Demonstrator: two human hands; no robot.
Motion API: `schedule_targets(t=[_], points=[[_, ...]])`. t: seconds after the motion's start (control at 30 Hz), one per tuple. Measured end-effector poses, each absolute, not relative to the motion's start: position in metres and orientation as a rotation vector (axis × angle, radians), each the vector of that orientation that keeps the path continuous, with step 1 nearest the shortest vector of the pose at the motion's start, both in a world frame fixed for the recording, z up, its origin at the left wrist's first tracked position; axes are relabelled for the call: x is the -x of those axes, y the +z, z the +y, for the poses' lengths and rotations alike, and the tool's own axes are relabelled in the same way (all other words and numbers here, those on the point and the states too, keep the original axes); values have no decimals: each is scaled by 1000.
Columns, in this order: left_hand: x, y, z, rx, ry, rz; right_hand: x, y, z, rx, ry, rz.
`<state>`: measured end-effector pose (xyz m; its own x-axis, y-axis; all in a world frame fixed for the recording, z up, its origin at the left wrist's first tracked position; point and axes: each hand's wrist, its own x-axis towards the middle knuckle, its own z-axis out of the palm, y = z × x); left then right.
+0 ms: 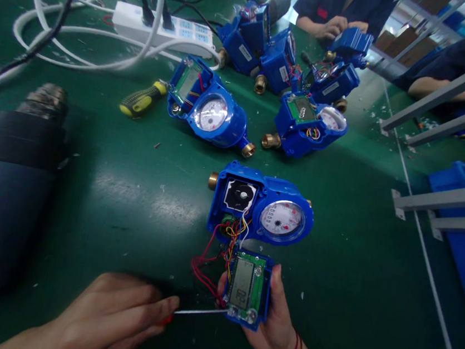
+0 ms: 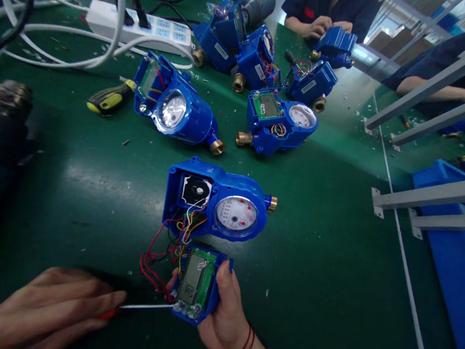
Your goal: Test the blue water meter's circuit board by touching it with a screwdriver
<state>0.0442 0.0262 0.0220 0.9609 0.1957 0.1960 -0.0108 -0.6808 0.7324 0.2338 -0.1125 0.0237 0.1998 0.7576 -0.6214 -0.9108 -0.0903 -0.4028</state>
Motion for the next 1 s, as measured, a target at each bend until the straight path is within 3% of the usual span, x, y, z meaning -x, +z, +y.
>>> schedule_targets(t=[1.0], points=[[-32,-1,34,-2549,379,-164,-234,21,-114,819,1394,252]])
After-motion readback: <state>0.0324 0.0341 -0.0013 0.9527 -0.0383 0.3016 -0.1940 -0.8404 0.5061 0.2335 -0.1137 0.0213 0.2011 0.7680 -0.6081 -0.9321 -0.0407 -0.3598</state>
